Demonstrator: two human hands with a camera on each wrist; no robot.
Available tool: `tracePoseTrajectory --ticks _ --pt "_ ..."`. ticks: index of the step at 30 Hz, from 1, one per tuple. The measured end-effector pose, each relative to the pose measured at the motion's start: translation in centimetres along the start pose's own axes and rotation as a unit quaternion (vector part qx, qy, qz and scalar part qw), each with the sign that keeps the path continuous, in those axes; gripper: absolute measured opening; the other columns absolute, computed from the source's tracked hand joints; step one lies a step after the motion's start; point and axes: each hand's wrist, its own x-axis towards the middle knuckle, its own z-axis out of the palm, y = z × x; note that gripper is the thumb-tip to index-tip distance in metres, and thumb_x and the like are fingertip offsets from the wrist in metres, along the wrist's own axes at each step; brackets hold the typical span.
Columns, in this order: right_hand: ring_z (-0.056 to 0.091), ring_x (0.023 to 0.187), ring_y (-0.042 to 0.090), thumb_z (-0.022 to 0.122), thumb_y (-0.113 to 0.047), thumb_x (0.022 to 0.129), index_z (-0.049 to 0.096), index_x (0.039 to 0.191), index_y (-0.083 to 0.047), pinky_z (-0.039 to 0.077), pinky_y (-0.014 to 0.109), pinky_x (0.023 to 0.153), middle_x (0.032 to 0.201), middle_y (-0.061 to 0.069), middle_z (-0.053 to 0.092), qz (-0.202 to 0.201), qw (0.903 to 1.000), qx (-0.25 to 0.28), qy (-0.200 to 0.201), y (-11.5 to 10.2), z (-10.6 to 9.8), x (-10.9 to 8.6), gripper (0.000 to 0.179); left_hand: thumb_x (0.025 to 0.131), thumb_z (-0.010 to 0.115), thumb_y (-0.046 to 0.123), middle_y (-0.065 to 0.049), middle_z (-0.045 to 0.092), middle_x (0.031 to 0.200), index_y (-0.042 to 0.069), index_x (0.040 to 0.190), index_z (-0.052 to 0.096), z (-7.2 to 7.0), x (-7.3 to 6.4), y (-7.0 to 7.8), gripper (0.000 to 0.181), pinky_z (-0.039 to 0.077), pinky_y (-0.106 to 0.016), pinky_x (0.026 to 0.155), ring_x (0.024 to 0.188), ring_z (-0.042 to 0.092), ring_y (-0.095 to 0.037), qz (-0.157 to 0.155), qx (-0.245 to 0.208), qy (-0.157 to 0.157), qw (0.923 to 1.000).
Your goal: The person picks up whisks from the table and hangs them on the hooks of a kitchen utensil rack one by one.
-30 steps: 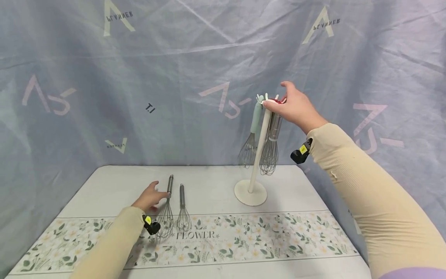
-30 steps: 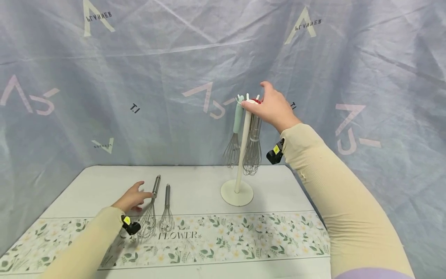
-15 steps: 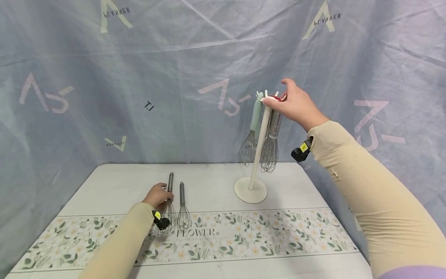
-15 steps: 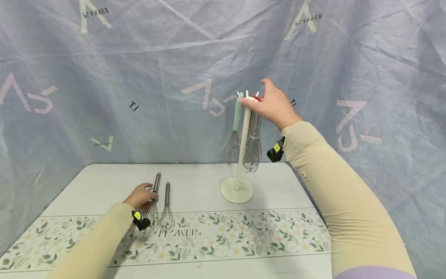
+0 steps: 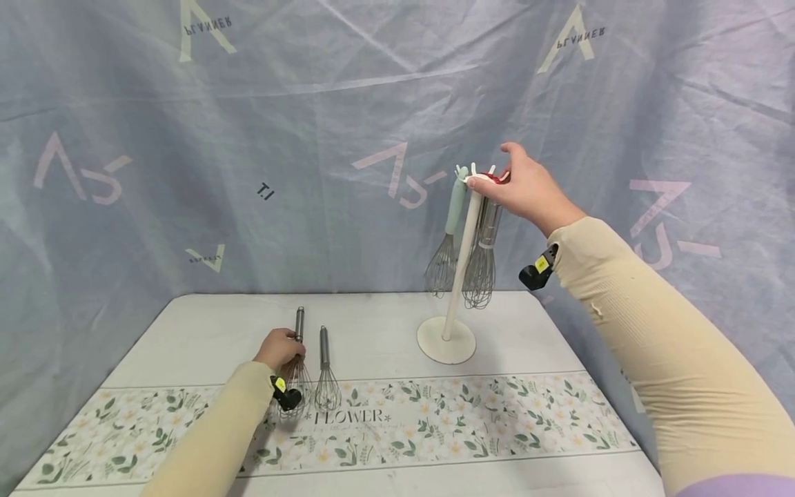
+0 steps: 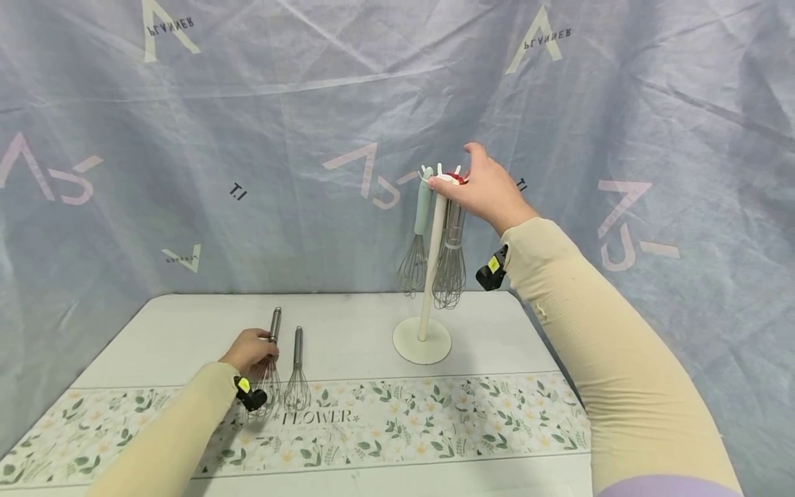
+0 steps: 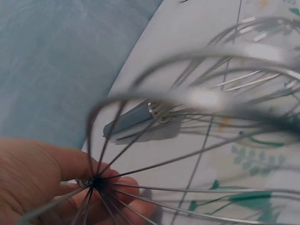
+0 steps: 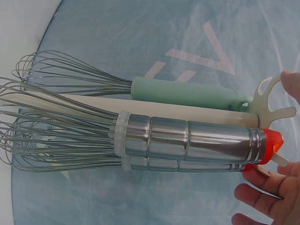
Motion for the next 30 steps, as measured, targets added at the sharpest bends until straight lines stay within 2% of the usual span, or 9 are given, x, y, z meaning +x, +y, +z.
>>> tracePoseTrajectory --ticks 3,9,13,17,22,30 --pt "0.055 0.109 0.033 0.058 -0.073 0.086 0.008 0.163 -0.014 0.045 0.052 0.093 0.128 0.016 0.053 -0.003 1.0000 -0.001 -0.004 0.0 0.0 0.1 0.109 0.091 0.060 0.002 -0.034 0.062 0.115 -0.018 0.144 0.037 -0.6 -0.3 0.3 0.061 0.057 -0.039 0.068 0.079 0.066 -0.025 0.011 0.014 0.014 0.9998" --pt "0.056 0.107 0.032 0.060 -0.072 0.086 0.008 0.163 -0.014 0.045 0.050 0.092 0.125 0.015 0.054 -0.007 1.0000 -0.003 -0.003 0.1 -0.2 0.2 0.109 0.096 0.054 0.000 -0.034 0.062 0.114 -0.019 0.148 0.030 -1.4 -0.8 1.7 0.060 0.058 -0.036 0.060 0.069 0.068 -0.019 0.024 -0.040 0.022 0.9987" --pt "0.055 0.109 0.032 0.061 -0.071 0.086 0.007 0.163 -0.014 0.046 0.050 0.092 0.126 0.016 0.054 -0.011 0.9999 -0.001 -0.007 0.4 -0.4 0.3 0.110 0.100 0.054 0.000 -0.035 0.058 0.122 -0.015 0.151 0.027 -1.7 -0.8 2.7 0.059 0.059 -0.036 0.062 0.072 0.070 -0.019 0.028 -0.066 0.016 0.9973" --pt "0.051 0.123 0.035 0.062 -0.071 0.086 0.005 0.163 -0.015 0.044 0.055 0.099 0.139 0.018 0.049 -0.014 0.9997 0.011 -0.018 0.7 -0.7 0.5 0.111 0.101 0.056 0.001 -0.032 0.061 0.116 -0.012 0.152 0.029 -2.0 -0.8 3.5 0.059 0.060 -0.038 0.064 0.078 0.069 -0.022 0.048 -0.066 0.008 0.9966" --pt "0.037 0.142 0.038 0.063 -0.066 0.089 0.000 0.164 -0.018 0.034 0.059 0.111 0.160 0.013 0.034 -0.024 0.9977 0.040 -0.049 1.1 -0.9 0.5 0.109 0.101 0.058 0.001 -0.021 0.063 0.102 -0.010 0.151 0.033 -2.2 -1.0 4.6 0.057 0.060 -0.037 0.064 0.082 0.070 -0.027 0.072 -0.055 0.018 0.9957" --pt "0.028 0.149 0.035 0.065 -0.065 0.089 0.000 0.164 -0.021 0.029 0.060 0.114 0.164 0.007 0.030 -0.036 0.9948 0.055 -0.078 1.7 -1.1 0.6 0.108 0.102 0.057 0.004 -0.023 0.060 0.112 -0.005 0.154 0.031 -2.6 -1.1 6.5 0.058 0.061 -0.038 0.066 0.085 0.069 -0.023 0.091 -0.074 0.018 0.9929"
